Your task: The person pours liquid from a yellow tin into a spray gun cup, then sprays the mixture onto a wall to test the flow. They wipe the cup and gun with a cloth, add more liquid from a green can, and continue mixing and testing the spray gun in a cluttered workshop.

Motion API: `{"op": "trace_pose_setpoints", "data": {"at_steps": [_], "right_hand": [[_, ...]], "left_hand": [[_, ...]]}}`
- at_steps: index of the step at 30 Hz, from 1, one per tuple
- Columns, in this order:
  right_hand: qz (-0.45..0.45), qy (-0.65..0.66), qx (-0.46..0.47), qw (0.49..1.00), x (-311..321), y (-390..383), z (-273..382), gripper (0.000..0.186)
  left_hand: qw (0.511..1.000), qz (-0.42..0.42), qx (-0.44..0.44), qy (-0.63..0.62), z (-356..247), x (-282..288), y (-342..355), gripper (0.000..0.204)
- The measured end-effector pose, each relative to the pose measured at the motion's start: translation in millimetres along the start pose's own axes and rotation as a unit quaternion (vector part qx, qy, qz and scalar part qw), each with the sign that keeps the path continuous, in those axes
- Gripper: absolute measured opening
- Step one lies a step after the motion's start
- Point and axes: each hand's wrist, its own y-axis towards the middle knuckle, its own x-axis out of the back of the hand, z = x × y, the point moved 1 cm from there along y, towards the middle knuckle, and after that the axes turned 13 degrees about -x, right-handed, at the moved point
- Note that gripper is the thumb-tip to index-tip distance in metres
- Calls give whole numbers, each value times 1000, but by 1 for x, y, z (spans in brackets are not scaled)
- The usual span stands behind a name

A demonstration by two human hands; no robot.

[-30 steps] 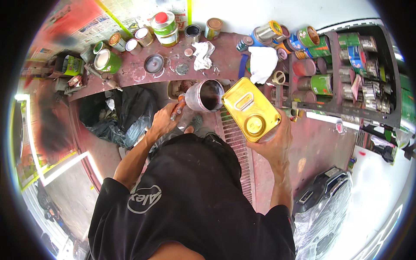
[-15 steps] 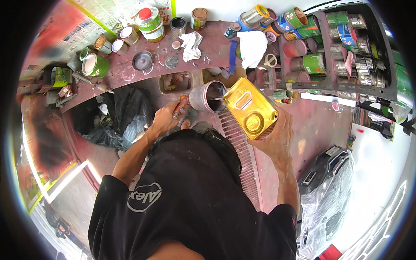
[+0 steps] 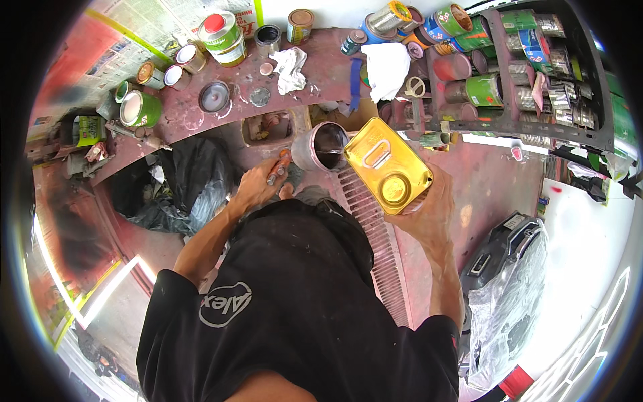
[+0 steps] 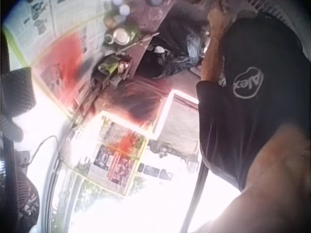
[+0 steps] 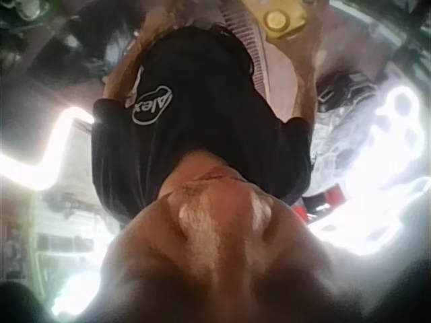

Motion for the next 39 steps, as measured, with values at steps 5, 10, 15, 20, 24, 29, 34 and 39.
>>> {"op": "trace_pose_setpoints", "data": {"at_steps": [5,10,15,20,24,29,34,39], "right_hand": [[-55,119,-56,990,-27,5,-11,103],[-72,238,-81,965,-70,36,0,102],[-114,392,-98,907,-130,97,20,92],[-167,461,-108,865,-191,170,38,88],[-186,530,-107,821,-230,212,43,92],[-224,443,-148,856,-239,222,44,94],[-231,455,-175,842,-252,206,49,98],[-217,422,-232,849,-250,193,67,93]], "left_hand": [[996,-14,7,-87,-3,11,12,46],[989,-77,34,-121,1,21,23,43],[969,-192,30,-152,-8,47,0,35],[948,-249,89,-175,13,72,-64,27],[926,-332,132,-127,33,76,-127,23],[884,-366,241,-165,56,82,-194,23],[850,-428,260,-165,62,85,-222,26],[843,-416,282,-192,90,88,-246,23]]}}
